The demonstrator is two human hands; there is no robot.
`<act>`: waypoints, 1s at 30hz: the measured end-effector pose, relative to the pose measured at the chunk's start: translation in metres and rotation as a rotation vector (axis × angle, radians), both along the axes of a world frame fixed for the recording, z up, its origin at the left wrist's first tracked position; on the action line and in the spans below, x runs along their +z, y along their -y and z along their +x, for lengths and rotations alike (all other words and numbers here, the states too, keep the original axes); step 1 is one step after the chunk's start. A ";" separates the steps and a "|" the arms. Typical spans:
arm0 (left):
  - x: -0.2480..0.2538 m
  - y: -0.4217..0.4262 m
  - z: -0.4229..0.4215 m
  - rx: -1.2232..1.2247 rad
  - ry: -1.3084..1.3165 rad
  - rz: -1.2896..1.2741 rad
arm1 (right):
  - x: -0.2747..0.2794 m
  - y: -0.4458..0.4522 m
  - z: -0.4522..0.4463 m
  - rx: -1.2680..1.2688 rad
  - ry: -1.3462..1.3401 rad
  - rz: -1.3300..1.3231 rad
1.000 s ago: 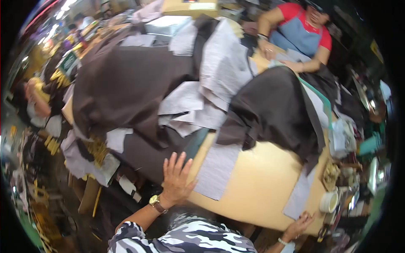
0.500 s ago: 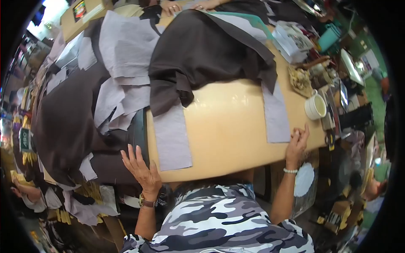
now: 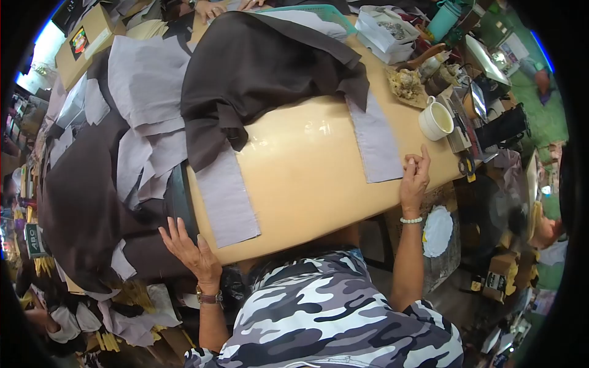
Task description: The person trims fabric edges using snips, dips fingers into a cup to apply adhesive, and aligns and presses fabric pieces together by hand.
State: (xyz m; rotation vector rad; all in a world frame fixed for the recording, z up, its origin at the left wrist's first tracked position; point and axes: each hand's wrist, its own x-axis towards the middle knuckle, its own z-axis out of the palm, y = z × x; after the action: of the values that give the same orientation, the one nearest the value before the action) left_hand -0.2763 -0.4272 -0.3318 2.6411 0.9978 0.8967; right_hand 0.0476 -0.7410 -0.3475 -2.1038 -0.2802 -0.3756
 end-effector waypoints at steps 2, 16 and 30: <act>0.000 0.000 -0.001 -0.011 -0.014 0.017 | 0.001 0.000 0.000 -0.008 -0.014 -0.002; -0.001 0.000 0.001 -0.015 0.021 0.035 | 0.002 -0.002 0.003 0.012 0.007 0.074; 0.002 0.001 0.000 -0.023 -0.020 -0.001 | -0.001 0.004 0.007 -0.004 0.005 -0.008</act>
State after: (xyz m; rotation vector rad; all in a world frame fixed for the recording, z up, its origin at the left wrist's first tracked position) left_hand -0.2759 -0.4280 -0.3300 2.6604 0.9693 0.8668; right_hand 0.0545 -0.7452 -0.3488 -2.1117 -0.2814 -0.3824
